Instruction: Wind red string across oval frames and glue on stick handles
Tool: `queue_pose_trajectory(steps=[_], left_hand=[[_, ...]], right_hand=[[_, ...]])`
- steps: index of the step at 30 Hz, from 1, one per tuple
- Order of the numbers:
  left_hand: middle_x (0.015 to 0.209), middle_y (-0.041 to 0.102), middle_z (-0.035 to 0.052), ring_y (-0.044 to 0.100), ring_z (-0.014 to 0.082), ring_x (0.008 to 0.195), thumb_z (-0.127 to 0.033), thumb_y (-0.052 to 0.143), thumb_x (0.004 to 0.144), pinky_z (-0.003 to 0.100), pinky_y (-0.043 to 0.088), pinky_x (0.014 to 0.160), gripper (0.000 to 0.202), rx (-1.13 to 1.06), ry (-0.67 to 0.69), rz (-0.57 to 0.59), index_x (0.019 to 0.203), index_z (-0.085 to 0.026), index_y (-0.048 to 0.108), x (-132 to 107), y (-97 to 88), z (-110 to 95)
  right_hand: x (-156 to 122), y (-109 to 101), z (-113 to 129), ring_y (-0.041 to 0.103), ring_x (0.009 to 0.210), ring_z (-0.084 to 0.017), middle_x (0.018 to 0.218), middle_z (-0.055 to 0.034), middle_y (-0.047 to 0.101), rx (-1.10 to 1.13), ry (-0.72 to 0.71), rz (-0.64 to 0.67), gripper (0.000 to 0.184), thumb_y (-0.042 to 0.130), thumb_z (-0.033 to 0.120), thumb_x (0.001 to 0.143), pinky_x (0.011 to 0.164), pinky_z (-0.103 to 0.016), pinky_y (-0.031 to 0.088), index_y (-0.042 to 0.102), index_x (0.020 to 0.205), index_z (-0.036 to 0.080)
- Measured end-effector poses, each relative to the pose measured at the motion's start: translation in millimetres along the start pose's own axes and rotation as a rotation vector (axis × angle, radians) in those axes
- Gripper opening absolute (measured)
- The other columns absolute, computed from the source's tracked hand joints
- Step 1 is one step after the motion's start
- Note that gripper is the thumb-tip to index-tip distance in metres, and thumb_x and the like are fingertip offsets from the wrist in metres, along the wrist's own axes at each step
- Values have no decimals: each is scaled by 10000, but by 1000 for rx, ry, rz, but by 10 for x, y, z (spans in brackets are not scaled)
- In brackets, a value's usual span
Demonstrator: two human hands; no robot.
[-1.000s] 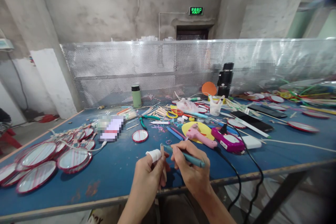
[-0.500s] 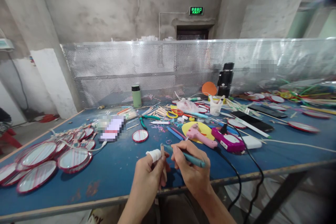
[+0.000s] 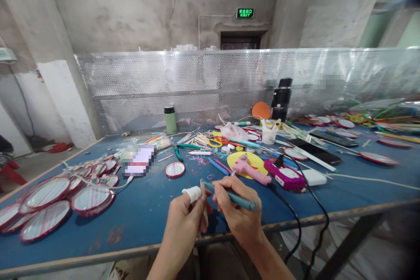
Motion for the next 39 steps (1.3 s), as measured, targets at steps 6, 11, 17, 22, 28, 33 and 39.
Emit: queue_pose_trajectory(steps=[6, 11, 17, 22, 28, 33, 39], left_hand=[[427, 509, -17, 416, 81, 370, -596, 503, 876, 184, 287, 402, 490, 2, 9, -6, 658, -162, 566, -26, -5, -23], [424, 505, -19, 412, 81, 364, -609, 507, 868, 184, 282, 397, 490, -15, 5, -6, 682, -161, 572, -23, 5, -31], [422, 496, -23, 401, 76, 362, -591, 512, 870, 180, 278, 393, 482, -20, 0, 3, 670, -157, 568, -20, 7, -45], [429, 507, -19, 407, 76, 374, -555, 523, 883, 180, 283, 406, 460, -22, 11, -1, 654, -158, 561, -22, -2, -23], [427, 502, -32, 401, 84, 360, -604, 554, 840, 185, 281, 390, 461, -69, -15, -6, 732, -157, 591, -12, 4, -17], [419, 502, -14, 417, 84, 370, -646, 522, 845, 192, 288, 403, 535, -50, 3, -5, 605, -168, 531, -24, 7, -54], [422, 496, -11, 419, 86, 376, -693, 480, 843, 196, 295, 407, 583, -30, 13, 0, 580, -174, 511, -38, 15, -82]], right_hand=[[20, -4, 44, 581, 501, -91, 605, 23, 634, -5, -19, -2, 151, 565, 165, 886, 508, -183, 461, 634, 753, 180], [9, -8, 37, 586, 508, -94, 615, 18, 636, -8, -17, -1, 159, 556, 168, 891, 510, -185, 463, 634, 753, 180], [20, -10, 35, 597, 522, -96, 622, 17, 638, -10, -28, -4, 150, 559, 167, 890, 517, -186, 466, 633, 761, 180], [26, -10, 48, 579, 501, -93, 611, 21, 630, -25, -29, 5, 157, 560, 172, 890, 508, -190, 460, 630, 750, 182], [-9, -11, 22, 579, 517, -103, 625, 17, 627, -17, -29, -29, 145, 554, 166, 895, 522, -207, 463, 627, 772, 190], [-21, 5, 7, 557, 532, -96, 655, 18, 620, -9, -89, 7, 127, 562, 128, 882, 550, -213, 453, 614, 785, 192], [2, 5, 37, 555, 528, -100, 623, 19, 601, -17, -97, 20, 142, 552, 133, 883, 547, -214, 450, 628, 773, 184]])
Point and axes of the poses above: each hand's wrist, its own x-axis towards the middle knuckle, its own y-axis out of the palm, z = x × y, the point moved 2 cm from there along x, towards the middle knuckle
